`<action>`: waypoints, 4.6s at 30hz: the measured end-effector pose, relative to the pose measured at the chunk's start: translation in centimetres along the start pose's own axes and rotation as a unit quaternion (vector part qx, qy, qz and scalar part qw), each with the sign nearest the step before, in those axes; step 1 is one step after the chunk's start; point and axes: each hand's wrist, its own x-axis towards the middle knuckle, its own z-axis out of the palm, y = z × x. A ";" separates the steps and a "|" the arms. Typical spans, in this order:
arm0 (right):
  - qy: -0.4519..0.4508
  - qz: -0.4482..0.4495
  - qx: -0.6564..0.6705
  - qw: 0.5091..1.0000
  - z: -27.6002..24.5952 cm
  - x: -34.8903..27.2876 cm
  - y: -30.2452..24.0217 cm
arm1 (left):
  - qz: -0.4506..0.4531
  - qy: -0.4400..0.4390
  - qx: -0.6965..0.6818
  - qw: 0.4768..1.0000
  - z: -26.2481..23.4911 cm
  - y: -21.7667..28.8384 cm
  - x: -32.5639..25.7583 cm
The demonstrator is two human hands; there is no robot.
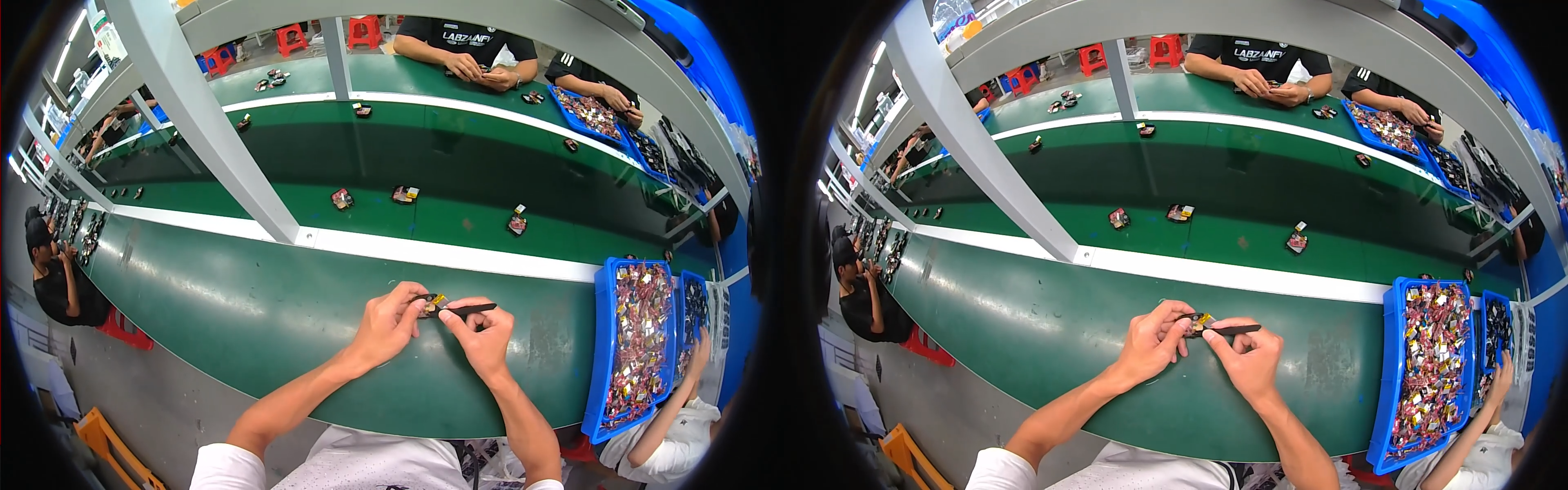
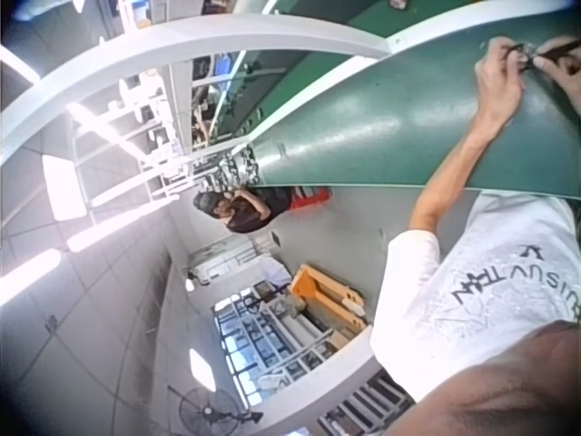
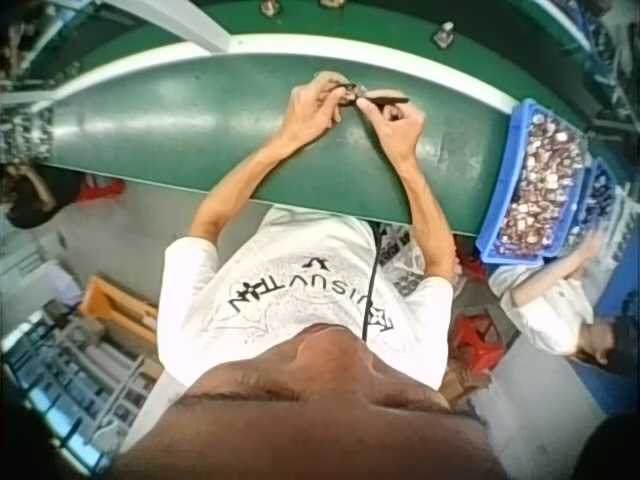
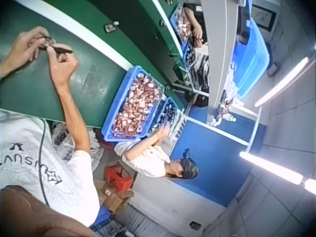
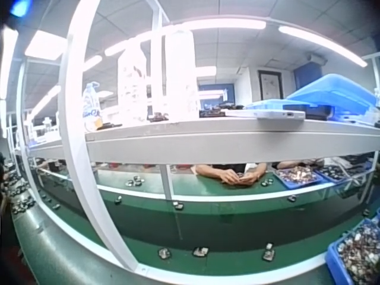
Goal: The person is using tweezers to assemble small electronic components on a circuit board at a factory workbench.
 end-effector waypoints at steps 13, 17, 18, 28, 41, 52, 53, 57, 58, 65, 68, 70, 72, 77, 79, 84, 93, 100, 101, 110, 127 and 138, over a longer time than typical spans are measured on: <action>-0.042 0.140 0.197 0.969 -0.7 0.7 -0.3 | 0.049 -0.017 -0.014 0.999 -0.2 -0.2 -0.1; -0.044 0.144 0.209 0.966 -0.9 0.8 -0.5 | 0.049 -0.026 -0.015 0.998 -0.1 -0.5 0.0; -0.045 0.144 0.209 0.966 -1.0 0.9 -0.7 | 0.049 -0.025 -0.015 0.998 -0.2 -0.6 0.0; -0.062 0.195 0.196 0.959 -1.3 1.1 -1.5 | 0.009 -0.052 -0.084 0.995 -0.5 -0.5 0.2; 0.002 -0.042 0.048 0.998 -0.3 0.0 -1.1 | -0.083 -0.104 -0.229 0.964 -1.1 -1.3 0.9; 0.017 -0.143 -0.011 0.989 0.2 -0.3 -0.9 | -0.086 -0.082 -0.257 0.959 -0.8 -0.7 0.8; 0.019 -0.117 0.005 0.993 0.3 -0.4 -0.9 | -0.088 -0.073 -0.263 0.958 -0.7 -0.6 0.8; 0.026 -0.088 0.016 0.996 0.1 -0.4 -0.6 | -0.076 -0.072 -0.254 0.962 -0.5 -0.7 0.7; 0.025 -0.088 0.016 0.996 0.1 -0.4 -0.6 | -0.069 -0.064 -0.244 0.965 -0.4 -0.7 0.6; 0.021 -0.061 0.002 0.998 -0.1 -0.3 -0.6 | -0.054 -0.047 -0.219 0.973 -0.3 -0.4 0.5; 0.021 -0.085 0.010 0.996 0.0 -0.1 -0.7 | -0.057 -0.045 -0.216 0.974 -0.5 -0.7 0.6; 0.016 -0.099 0.002 0.995 0.0 -0.1 -0.9 | -0.057 -0.047 -0.215 0.974 -0.6 -0.8 0.6; -0.005 -0.123 -0.017 0.992 0.0 -0.1 -1.1 | -0.057 -0.049 -0.215 0.974 -0.6 -0.8 0.6; -0.015 -0.154 -0.039 0.987 -0.1 0.1 -1.2 | -0.060 -0.053 -0.217 0.973 -0.4 -0.8 0.6; -0.015 -0.164 -0.045 0.985 -0.2 0.1 -1.2 | -0.064 -0.057 -0.217 0.972 -0.5 -0.9 0.6; -0.019 -0.209 -0.078 0.975 -0.2 0.2 -1.4 | -0.077 -0.062 -0.226 0.969 -0.5 -1.1 0.7; -0.018 -0.221 -0.069 0.973 -0.1 -0.1 -1.6 | -0.052 -0.067 -0.207 0.975 -0.4 -0.9 0.6; -0.018 -0.267 -0.099 0.958 0.0 -0.1 -1.8 | -0.064 -0.079 -0.192 0.976 -0.2 -0.6 0.7; -0.014 -0.285 -0.104 0.953 0.1 0.1 -1.6 | -0.063 -0.073 -0.195 0.976 -0.2 -0.7 0.7; -0.017 -0.308 -0.113 0.945 0.2 0.1 -0.7 | -0.062 -0.029 -0.190 0.979 0.5 -0.4 0.7; 0.069 -0.273 -0.096 0.955 -0.9 1.2 -0.5 | 0.157 0.244 0.407 0.866 -4.7 -4.3 16.2; 0.036 -0.263 -0.117 0.957 -0.8 0.8 -0.4 | -0.109 0.273 0.572 0.766 -15.9 -3.5 19.1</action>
